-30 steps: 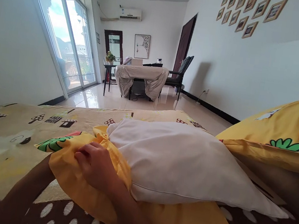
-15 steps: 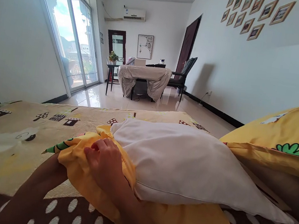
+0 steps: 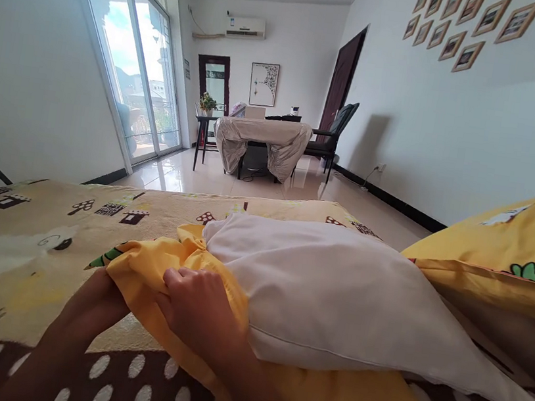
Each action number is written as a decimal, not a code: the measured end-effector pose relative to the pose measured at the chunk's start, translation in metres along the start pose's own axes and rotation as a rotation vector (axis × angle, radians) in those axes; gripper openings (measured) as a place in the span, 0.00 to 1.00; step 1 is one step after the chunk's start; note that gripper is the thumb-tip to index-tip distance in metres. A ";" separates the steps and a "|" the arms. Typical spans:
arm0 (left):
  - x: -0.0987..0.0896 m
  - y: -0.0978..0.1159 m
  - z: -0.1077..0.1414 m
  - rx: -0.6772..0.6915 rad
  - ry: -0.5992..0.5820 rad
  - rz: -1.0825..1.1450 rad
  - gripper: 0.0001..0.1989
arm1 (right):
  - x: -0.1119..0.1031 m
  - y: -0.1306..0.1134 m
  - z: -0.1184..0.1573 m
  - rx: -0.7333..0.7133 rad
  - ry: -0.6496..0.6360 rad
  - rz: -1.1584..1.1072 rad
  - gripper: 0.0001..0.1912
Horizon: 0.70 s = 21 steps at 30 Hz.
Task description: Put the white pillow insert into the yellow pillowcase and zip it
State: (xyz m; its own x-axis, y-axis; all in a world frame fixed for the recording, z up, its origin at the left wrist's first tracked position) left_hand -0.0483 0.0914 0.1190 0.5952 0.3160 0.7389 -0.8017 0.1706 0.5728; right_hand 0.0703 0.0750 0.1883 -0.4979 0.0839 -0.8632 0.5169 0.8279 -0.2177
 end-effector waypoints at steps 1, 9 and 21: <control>0.000 0.000 0.000 0.003 0.012 -0.012 0.19 | -0.002 0.001 0.001 0.002 -0.006 0.011 0.13; 0.000 -0.008 -0.003 0.024 -0.001 -0.014 0.18 | -0.003 0.010 0.007 -0.002 -0.085 0.044 0.11; 0.000 -0.011 0.001 -0.024 0.015 0.000 0.20 | -0.004 0.011 0.015 0.000 -0.188 0.067 0.10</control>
State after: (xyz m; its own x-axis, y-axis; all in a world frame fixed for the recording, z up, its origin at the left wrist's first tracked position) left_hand -0.0392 0.0888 0.1125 0.5947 0.3301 0.7330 -0.8027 0.1935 0.5641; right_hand 0.0886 0.0751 0.1828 -0.3241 0.0336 -0.9454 0.5447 0.8237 -0.1575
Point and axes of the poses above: each hand's wrist, its own z-axis away from the middle knuckle, its own x-axis out of the palm, y = z × x, the point moved 9 cm from there along -z, towards the middle knuckle, and after that the axes turned 5 degrees about -x, right-handed, at the moved point
